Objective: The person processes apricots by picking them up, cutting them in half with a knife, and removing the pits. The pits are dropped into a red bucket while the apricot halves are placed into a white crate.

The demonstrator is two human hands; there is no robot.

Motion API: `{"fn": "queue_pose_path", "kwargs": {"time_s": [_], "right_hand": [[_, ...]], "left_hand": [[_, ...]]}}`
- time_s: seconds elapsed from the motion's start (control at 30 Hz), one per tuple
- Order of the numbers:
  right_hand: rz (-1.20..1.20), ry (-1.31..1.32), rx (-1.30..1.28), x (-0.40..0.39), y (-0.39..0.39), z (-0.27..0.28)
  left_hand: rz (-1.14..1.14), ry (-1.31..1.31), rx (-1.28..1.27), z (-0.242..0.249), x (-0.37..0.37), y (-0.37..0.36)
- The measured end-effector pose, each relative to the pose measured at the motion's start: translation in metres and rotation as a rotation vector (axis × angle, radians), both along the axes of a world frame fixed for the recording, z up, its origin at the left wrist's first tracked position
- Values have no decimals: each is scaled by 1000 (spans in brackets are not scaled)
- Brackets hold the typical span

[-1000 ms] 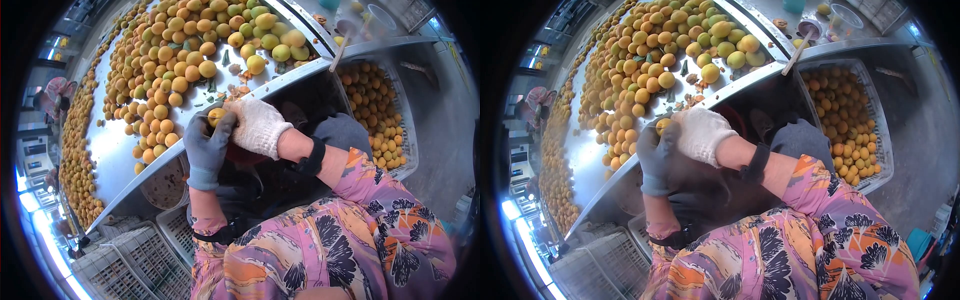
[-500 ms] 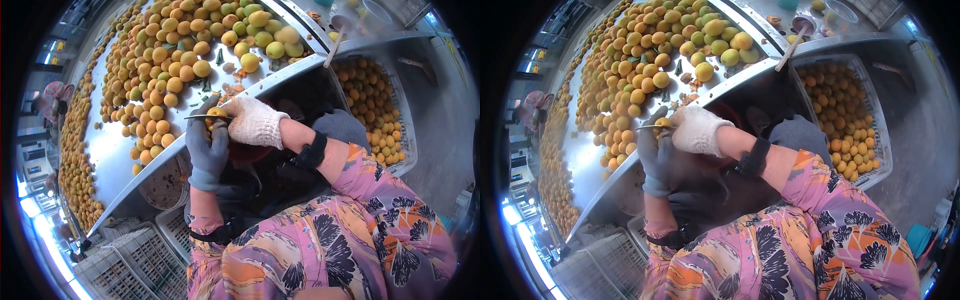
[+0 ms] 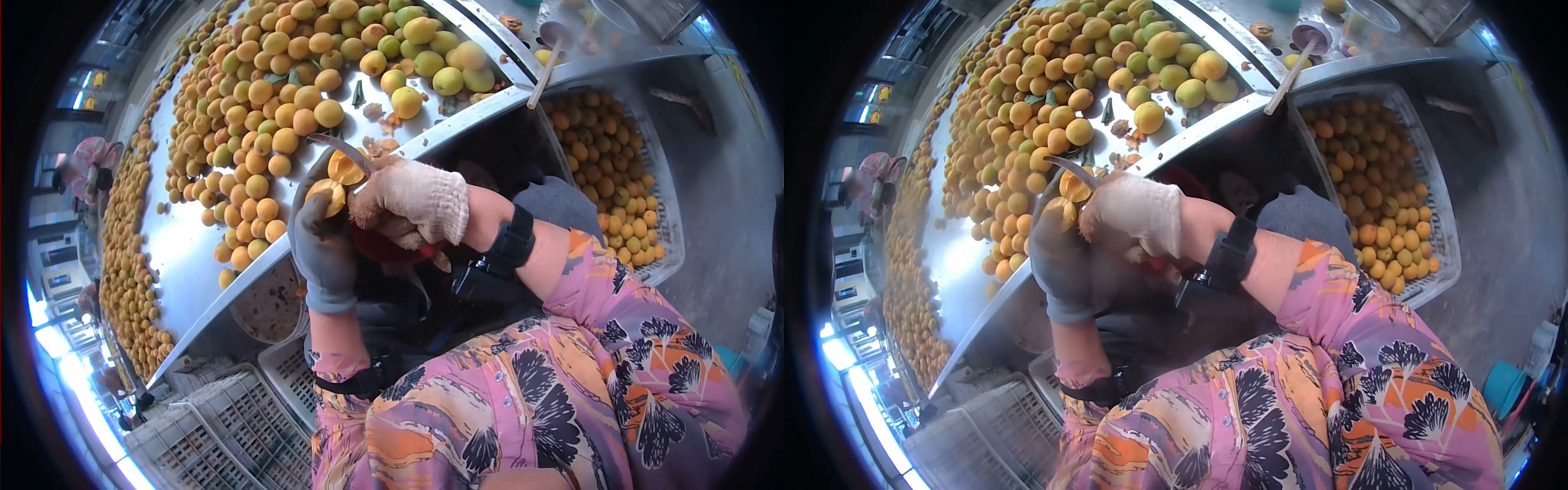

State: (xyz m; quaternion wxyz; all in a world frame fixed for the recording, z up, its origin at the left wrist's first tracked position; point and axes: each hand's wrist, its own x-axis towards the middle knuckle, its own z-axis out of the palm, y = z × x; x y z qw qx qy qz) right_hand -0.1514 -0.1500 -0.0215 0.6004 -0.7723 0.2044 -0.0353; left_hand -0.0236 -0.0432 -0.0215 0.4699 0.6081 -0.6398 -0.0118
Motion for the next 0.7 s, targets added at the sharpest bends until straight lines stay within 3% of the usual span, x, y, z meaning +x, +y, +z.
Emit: {"fn": "queue_pose_path", "kwargs": {"time_s": [0.03,0.07,0.1,0.13,0.23,0.27,0.33,0.47,0.57,0.63,0.7], "right_hand": [[7,-4,-1,0,4,20],[-184,108,253,0,7,42],[-376,221,507,1,9,53],[-372,218,504,2,9,51],[-464,132,-203,3,8,39],[-463,133,-205,2,9,37],[-507,-247,-72,0,9,35],[-397,-333,130,1,8,27],[-464,-497,204,4,16,21],[-451,-469,118,1,22,28],[-416,-351,-39,0,27,38]], "left_hand": [[18,19,43,4,-5,-1],[34,37,85,6,-8,-2],[-30,488,59,5,-10,-4],[-27,485,56,7,-10,-4],[20,283,4,7,-9,-6],[21,284,2,5,-8,-5],[-3,218,30,5,-5,-1],[50,208,163,2,-6,-3],[2,128,139,-10,2,-4],[13,565,163,-1,-6,-5],[62,543,189,7,-9,-2]]}}
